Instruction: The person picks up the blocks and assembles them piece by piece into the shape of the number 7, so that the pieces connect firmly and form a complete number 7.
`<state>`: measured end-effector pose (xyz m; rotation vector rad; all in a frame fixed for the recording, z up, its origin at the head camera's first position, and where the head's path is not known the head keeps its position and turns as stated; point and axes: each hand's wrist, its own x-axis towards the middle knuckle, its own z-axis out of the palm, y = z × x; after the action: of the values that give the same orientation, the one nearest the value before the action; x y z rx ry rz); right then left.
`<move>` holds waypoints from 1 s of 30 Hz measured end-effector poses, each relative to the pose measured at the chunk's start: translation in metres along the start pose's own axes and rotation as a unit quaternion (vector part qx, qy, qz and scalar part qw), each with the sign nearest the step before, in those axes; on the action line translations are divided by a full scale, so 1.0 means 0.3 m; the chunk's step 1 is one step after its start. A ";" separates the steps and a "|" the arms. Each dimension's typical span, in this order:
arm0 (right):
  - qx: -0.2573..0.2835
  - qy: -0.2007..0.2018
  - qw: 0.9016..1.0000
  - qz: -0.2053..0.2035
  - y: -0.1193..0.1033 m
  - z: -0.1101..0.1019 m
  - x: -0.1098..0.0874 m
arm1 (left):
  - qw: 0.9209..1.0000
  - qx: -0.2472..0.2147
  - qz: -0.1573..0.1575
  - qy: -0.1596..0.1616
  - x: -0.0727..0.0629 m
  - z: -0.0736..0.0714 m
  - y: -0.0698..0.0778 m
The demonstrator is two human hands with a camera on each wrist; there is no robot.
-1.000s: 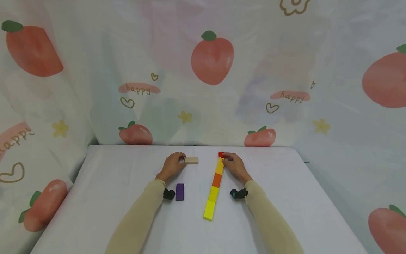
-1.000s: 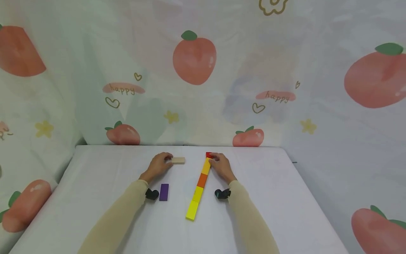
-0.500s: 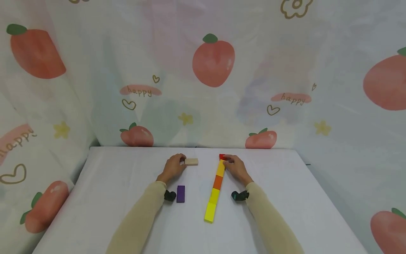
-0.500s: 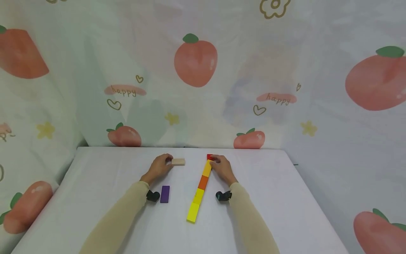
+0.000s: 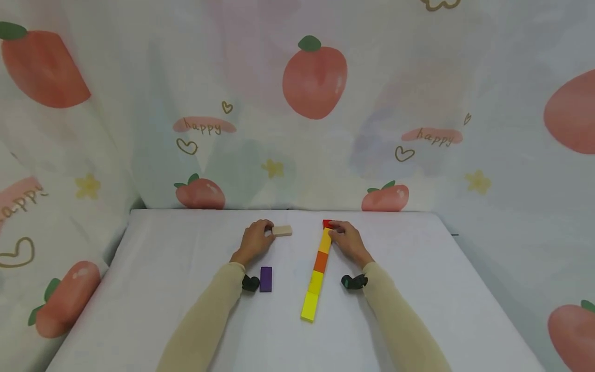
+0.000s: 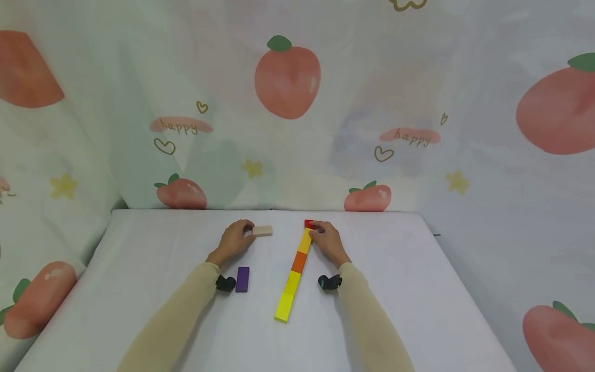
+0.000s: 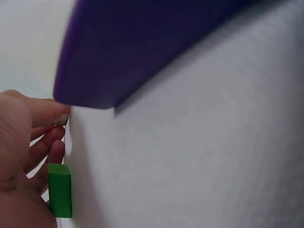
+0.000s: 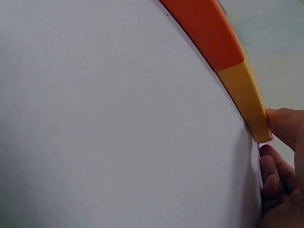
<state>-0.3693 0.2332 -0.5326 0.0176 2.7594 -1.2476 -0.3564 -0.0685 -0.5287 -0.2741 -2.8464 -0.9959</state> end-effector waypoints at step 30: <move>0.009 -0.005 1.000 0.022 -0.001 -0.005 0.004 | 0.997 -0.077 -0.020 -0.019 0.022 0.000 0.072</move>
<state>-0.3705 0.2342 -0.5316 0.0739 2.7236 -1.2589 -0.3585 -0.0512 -0.5145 -0.2530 -2.8238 -1.2337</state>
